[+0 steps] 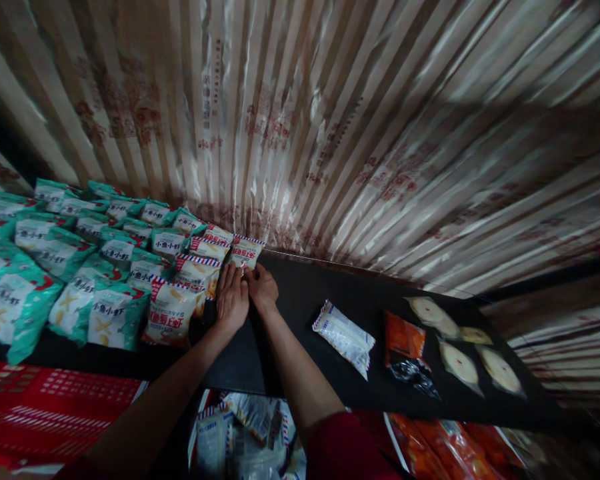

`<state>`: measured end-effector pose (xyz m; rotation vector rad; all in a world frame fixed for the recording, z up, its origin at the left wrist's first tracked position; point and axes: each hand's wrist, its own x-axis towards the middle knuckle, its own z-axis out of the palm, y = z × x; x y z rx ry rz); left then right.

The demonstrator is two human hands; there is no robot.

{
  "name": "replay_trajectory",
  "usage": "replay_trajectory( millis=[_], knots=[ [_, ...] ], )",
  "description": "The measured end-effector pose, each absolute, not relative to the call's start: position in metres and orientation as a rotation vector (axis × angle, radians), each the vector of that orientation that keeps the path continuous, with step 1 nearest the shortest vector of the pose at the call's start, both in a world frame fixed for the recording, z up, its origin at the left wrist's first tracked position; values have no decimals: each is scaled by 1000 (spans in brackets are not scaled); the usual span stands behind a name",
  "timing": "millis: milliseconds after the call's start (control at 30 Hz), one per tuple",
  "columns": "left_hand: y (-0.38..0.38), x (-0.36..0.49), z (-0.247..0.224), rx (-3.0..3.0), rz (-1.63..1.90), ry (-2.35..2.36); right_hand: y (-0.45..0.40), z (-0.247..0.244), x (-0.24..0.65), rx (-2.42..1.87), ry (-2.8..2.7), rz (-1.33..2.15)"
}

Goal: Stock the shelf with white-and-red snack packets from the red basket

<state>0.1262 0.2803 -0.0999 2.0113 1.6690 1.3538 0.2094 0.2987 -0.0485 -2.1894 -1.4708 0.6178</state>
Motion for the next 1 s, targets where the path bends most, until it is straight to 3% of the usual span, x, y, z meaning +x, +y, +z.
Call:
replay_trajectory(
  millis=[1000],
  knots=[
    [284,126,-106,2037,1300,1657,302,-57,210,-2123,-1478,565]
  ],
)
